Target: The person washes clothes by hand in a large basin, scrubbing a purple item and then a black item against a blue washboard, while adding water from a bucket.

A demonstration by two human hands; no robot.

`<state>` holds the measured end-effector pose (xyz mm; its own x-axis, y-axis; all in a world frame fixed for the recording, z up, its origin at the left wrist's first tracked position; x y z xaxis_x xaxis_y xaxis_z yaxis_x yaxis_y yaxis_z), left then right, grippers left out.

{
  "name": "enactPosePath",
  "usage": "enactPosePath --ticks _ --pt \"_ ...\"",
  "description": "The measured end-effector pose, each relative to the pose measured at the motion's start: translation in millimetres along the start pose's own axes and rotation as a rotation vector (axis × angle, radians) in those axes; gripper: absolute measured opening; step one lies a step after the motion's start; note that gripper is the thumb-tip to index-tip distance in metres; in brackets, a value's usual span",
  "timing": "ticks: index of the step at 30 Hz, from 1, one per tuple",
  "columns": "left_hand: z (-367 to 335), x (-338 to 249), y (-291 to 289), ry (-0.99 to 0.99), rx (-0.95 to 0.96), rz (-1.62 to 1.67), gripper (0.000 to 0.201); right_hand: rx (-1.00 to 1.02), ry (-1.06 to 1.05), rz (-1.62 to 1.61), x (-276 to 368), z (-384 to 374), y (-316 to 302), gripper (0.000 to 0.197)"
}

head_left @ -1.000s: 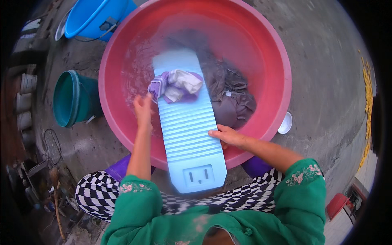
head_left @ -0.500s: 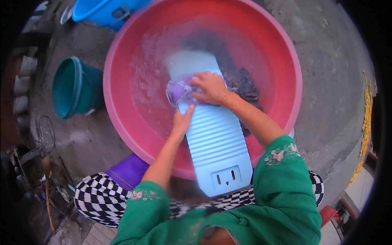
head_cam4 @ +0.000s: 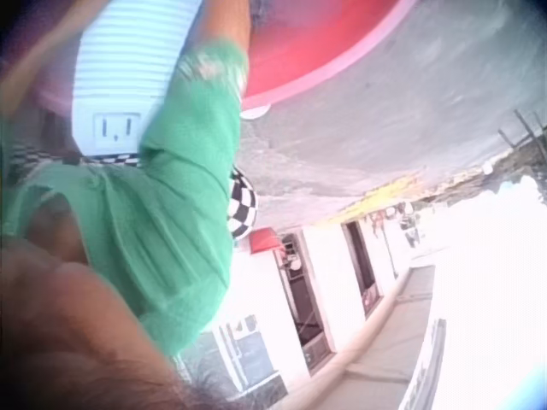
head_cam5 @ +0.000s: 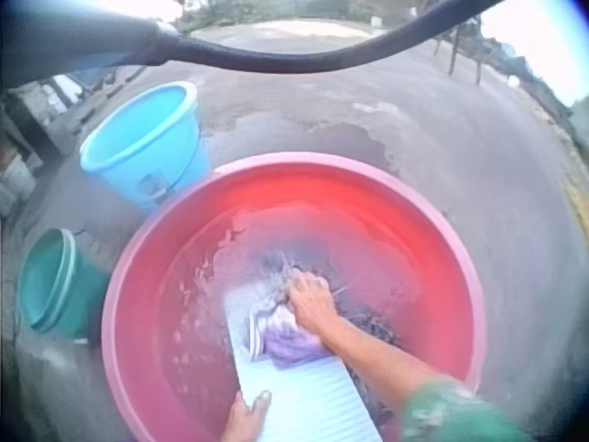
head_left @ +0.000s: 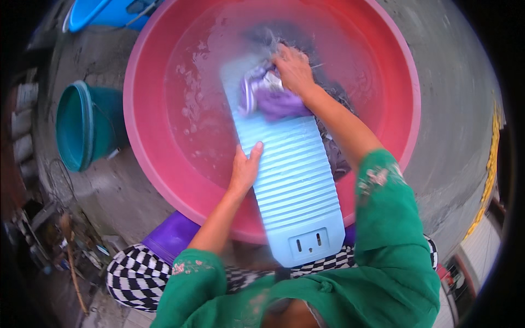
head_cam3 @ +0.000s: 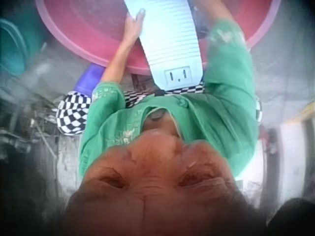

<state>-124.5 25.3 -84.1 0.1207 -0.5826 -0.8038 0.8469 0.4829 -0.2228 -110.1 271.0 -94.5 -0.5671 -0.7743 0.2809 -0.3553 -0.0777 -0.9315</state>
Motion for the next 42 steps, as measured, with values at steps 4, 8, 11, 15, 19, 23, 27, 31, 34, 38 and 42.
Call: enactPosePath --ticks 4,8,11,15,19,23,27,31,34,38,42 --pt "3 16 -12 0.041 -0.12 -0.033 0.054 0.072 -0.113 -0.294 26 4 11 0.029" --pt "4 12 -9 0.015 -0.044 0.094 0.053 0.361 -0.39 -0.425 80 83 -66 0.036" --pt "15 16 3 0.09 -0.093 0.011 0.053 0.472 -0.324 -0.261 67 75 -52 0.034" --pt "9 15 10 0.07 -0.047 0.123 0.058 0.083 -0.125 -0.181 57 -18 -3 0.03" --pt "12 6 9 0.021 -0.019 0.115 0.055 0.503 -0.081 -0.186 71 -34 32 0.031" --pt "11 26 -3 0.036 -0.054 0.14 0.053 0.848 -0.28 -0.286 80 73 -55 0.044" --pt "10 33 4 0.025 -0.053 0.133 0.054 0.468 -0.41 -0.192 56 96 -76 0.045" --pt "7 22 12 0.051 -0.015 0.117 0.057 0.204 -0.25 0.021 70 -4 -14 0.029" --pt "9 13 8 0.029 -0.031 0.133 0.057 0.401 -0.207 -0.118 84 -8 2 0.022" --pt "10 24 3 -0.021 -0.053 0.151 0.053 0.662 -0.41 -0.14 94 65 -56 0.025" --pt "11 37 2 -0.017 -0.048 0.186 0.049 0.428 -0.566 -0.145 94 97 -62 0.02"
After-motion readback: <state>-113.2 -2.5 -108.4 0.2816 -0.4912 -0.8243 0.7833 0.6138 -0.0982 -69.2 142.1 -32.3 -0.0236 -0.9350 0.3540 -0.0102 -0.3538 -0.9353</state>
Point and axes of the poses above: each hand's wrist, its own z-axis away from the middle knuckle, its own y-axis out of the palm, x = y × z, the point moved 6 cm from there along -z, towards the middle knuckle, and after that the axes turned 9 degrees about y, right-handed, at the moved point
